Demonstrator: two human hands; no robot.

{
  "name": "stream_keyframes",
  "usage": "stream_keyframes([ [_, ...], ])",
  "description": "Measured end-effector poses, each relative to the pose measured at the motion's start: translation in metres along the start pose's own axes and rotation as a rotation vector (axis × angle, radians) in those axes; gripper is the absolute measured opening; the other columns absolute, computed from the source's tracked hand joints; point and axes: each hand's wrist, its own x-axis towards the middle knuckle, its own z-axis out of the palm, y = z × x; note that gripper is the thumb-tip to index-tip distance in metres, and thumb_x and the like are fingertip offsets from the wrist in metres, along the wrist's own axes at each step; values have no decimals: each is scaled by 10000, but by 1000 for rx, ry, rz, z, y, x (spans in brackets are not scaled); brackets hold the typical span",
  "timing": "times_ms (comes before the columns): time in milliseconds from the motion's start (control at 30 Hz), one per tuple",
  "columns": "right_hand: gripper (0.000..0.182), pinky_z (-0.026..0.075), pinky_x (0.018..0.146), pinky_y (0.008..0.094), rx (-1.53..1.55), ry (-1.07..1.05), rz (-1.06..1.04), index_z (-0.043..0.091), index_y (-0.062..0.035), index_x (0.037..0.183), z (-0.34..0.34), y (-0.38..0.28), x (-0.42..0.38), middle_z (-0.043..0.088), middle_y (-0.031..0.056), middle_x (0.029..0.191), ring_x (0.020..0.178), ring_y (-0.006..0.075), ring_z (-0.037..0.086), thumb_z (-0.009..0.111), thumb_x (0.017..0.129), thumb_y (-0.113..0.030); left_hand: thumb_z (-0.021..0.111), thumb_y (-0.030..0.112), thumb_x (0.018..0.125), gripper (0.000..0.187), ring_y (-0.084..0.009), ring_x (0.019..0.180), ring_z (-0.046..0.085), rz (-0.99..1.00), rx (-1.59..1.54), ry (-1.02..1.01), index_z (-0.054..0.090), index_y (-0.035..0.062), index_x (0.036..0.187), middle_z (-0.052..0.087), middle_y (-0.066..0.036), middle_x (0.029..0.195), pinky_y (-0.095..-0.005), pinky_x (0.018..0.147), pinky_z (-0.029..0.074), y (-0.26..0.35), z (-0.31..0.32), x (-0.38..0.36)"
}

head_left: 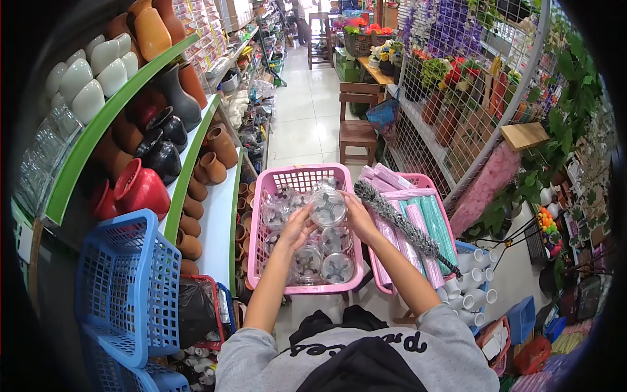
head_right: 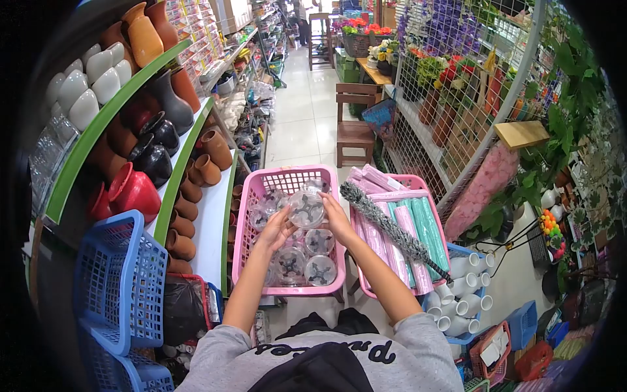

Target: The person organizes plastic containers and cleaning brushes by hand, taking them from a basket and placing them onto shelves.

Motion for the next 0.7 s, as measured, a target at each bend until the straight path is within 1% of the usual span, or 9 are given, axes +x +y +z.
stream_keyframes([
  [100,355,515,798,445,181,-63,6,436,-138,1277,-2,-3,-8,458,45,1248,1141,202,481,435,951,-279,531,328,923,432,-188,1027,548,63,19,-17,451,54,1247,512,-72,1212,-316,823,485,-9,13,4],
  [167,339,528,780,433,130,26,7,436,-123,1263,-7,-4,-16,475,51,1234,1098,207,521,439,949,-251,483,358,944,558,-239,1163,465,140,369,102,309,19,1351,416,-132,1325,-333,933,421,-26,15,19],
  [200,332,533,775,418,168,56,13,437,-112,1254,-16,3,-13,488,53,1219,1072,209,541,441,947,-239,574,318,897,745,-260,1230,425,170,294,39,125,42,1423,348,-161,1381,-389,990,383,-42,0,39],
  [233,326,538,769,402,206,83,16,439,-100,1246,-20,2,-15,502,55,1205,1046,211,560,443,946,-227,574,318,897,745,-260,1230,425,160,295,29,125,42,1423,348,-161,1381,-389,990,383,-35,24,27],
  [300,303,538,788,380,242,117,-9,433,-72,1222,-30,0,-22,522,77,1177,1026,218,576,436,948,-201,786,372,684,1027,-284,1264,367,543,842,-115,145,22,1406,325,-191,1384,-370,1023,332,-24,69,7],
  [333,289,554,731,372,322,120,-81,427,-70,1207,-33,-1,-23,535,82,1133,967,209,596,439,948,-198,889,340,485,1210,-302,1233,414,593,1010,-102,162,23,1398,388,-201,1339,-381,1015,352,-26,72,10],
  [433,276,570,664,356,381,165,-205,422,-69,1190,-44,-5,-32,547,90,1099,935,205,609,447,951,-205,908,302,466,1196,-260,1184,466,561,974,-79,200,9,1384,447,-181,1288,-365,986,389,-26,97,12],
  [633,326,542,705,407,213,173,-11,445,-88,1195,-76,-21,-50,542,82,1125,1037,184,547,449,956,-309,894,264,500,997,-225,1049,566,686,958,-110,335,15,1287,565,-137,1135,-347,926,444,-46,106,27],
  [700,337,526,720,426,33,195,0,450,-79,1207,-104,-13,-36,544,112,1122,1031,226,548,481,923,-256,885,240,513,963,-221,1051,564,719,937,-72,344,19,1279,564,-141,1136,-344,922,446,-46,105,28],
])
